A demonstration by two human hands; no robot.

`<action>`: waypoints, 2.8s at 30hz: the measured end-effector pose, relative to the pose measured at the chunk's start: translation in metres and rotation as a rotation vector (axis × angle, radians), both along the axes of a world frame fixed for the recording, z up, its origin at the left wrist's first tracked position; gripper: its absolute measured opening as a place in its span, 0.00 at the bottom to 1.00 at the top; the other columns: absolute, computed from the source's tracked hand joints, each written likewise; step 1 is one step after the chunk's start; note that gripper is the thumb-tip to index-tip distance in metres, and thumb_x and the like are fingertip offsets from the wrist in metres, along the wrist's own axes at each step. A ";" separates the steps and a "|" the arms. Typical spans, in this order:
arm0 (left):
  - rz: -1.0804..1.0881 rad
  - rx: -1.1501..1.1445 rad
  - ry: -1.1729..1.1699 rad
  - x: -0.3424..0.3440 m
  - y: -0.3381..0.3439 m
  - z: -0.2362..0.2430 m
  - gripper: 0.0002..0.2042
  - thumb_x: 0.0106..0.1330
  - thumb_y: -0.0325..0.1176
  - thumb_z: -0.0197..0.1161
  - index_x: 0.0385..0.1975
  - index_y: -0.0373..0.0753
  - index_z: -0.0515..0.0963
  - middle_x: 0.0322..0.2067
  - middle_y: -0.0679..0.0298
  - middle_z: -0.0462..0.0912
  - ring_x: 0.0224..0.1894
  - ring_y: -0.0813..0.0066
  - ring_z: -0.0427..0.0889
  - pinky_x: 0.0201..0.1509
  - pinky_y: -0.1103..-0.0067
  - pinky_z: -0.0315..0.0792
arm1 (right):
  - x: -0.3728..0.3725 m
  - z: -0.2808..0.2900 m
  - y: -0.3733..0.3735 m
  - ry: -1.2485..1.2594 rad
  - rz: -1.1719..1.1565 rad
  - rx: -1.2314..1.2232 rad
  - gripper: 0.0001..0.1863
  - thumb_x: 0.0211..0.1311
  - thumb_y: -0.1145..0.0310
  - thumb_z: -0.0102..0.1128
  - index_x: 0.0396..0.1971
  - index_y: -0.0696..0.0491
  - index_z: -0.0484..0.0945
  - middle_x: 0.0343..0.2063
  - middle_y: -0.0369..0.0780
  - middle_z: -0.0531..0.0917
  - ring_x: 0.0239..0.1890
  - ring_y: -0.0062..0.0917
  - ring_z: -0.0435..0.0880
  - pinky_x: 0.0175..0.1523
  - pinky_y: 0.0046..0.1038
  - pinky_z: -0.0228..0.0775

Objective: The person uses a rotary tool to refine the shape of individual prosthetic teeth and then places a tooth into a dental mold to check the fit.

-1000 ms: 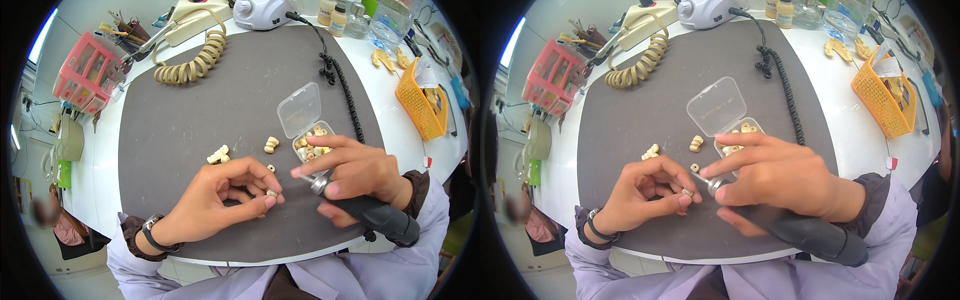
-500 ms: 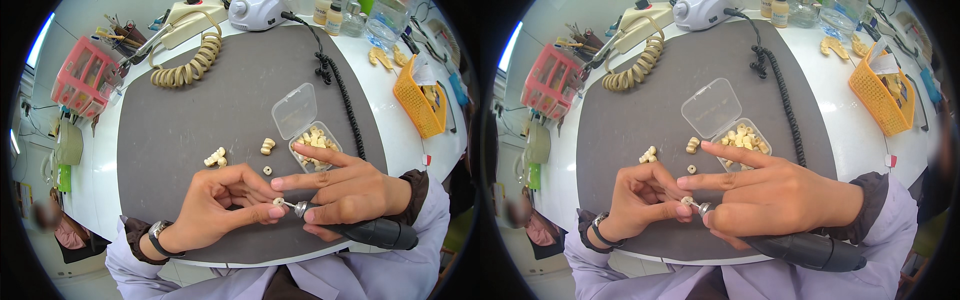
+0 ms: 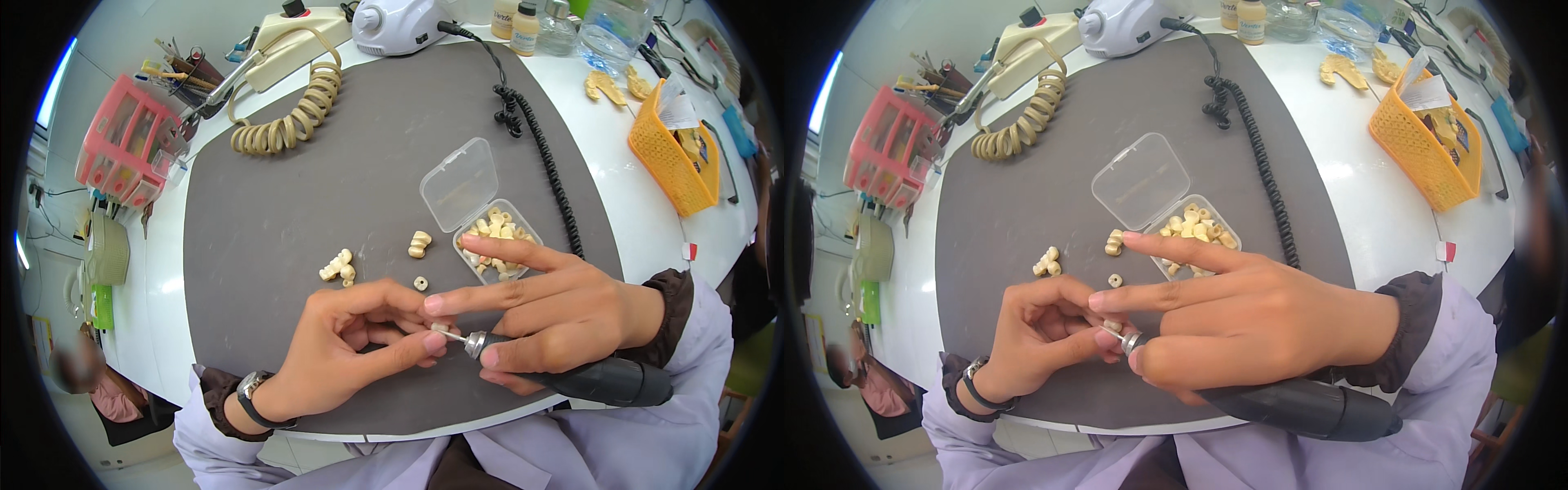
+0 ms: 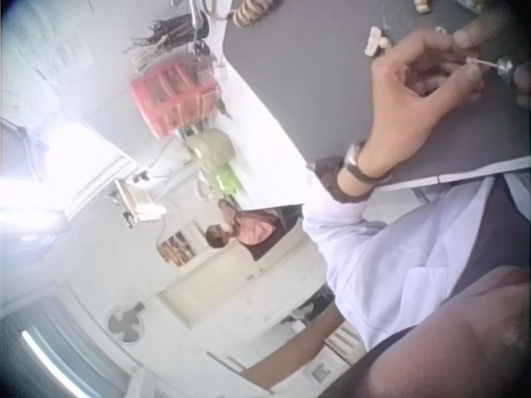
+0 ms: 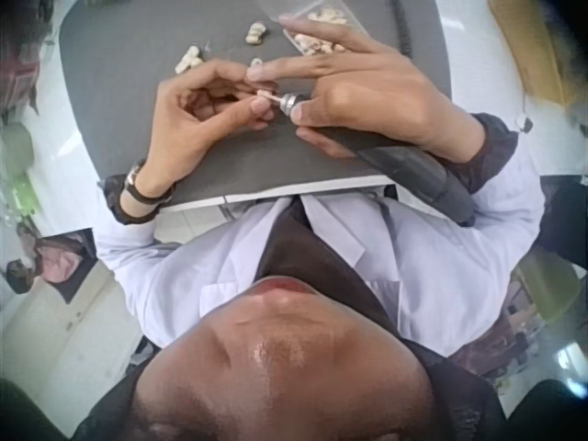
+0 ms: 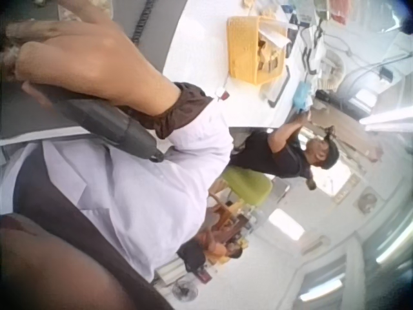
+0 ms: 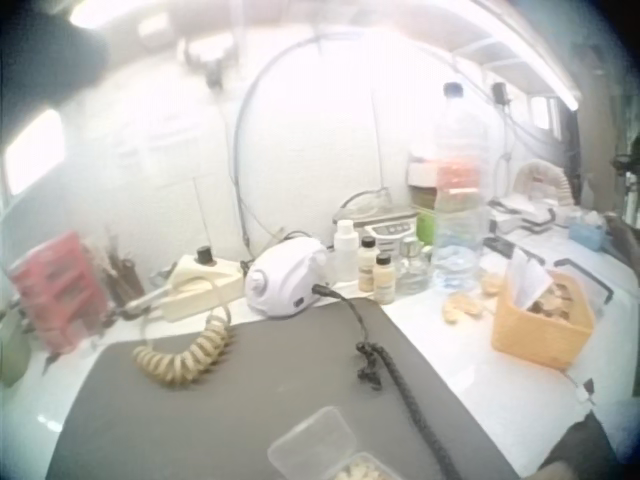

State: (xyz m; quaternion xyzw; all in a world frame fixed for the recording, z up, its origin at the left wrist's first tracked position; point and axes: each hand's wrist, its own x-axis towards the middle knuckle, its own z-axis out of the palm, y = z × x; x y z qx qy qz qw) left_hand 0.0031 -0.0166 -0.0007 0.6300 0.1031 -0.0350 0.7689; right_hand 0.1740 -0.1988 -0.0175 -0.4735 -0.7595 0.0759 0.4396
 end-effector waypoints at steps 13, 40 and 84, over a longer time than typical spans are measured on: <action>0.081 -0.019 0.005 0.001 0.004 0.006 0.11 0.61 0.19 0.68 0.41 0.26 0.77 0.35 0.55 0.84 0.33 0.80 0.84 0.30 0.85 0.81 | -0.002 0.003 0.002 -0.027 0.024 -0.005 0.10 0.60 0.74 0.67 0.38 0.51 0.76 0.18 0.33 0.75 0.55 0.39 0.83 0.68 0.60 0.58; 0.078 -0.039 0.029 0.002 0.007 0.005 0.13 0.63 0.20 0.67 0.46 0.25 0.77 0.40 0.51 0.85 0.41 0.71 0.87 0.45 0.80 0.83 | -0.001 0.000 0.001 -0.001 0.004 -0.030 0.15 0.59 0.76 0.68 0.43 0.51 0.74 0.17 0.34 0.77 0.56 0.41 0.82 0.68 0.56 0.60; 0.085 0.244 -0.078 -0.002 0.001 0.004 0.10 0.53 0.14 0.70 0.36 0.28 0.83 0.35 0.51 0.85 0.37 0.69 0.88 0.38 0.83 0.84 | -0.007 0.010 0.003 0.010 -0.035 -0.259 0.08 0.58 0.69 0.66 0.20 0.50 0.83 0.27 0.32 0.86 0.62 0.26 0.77 0.73 0.51 0.55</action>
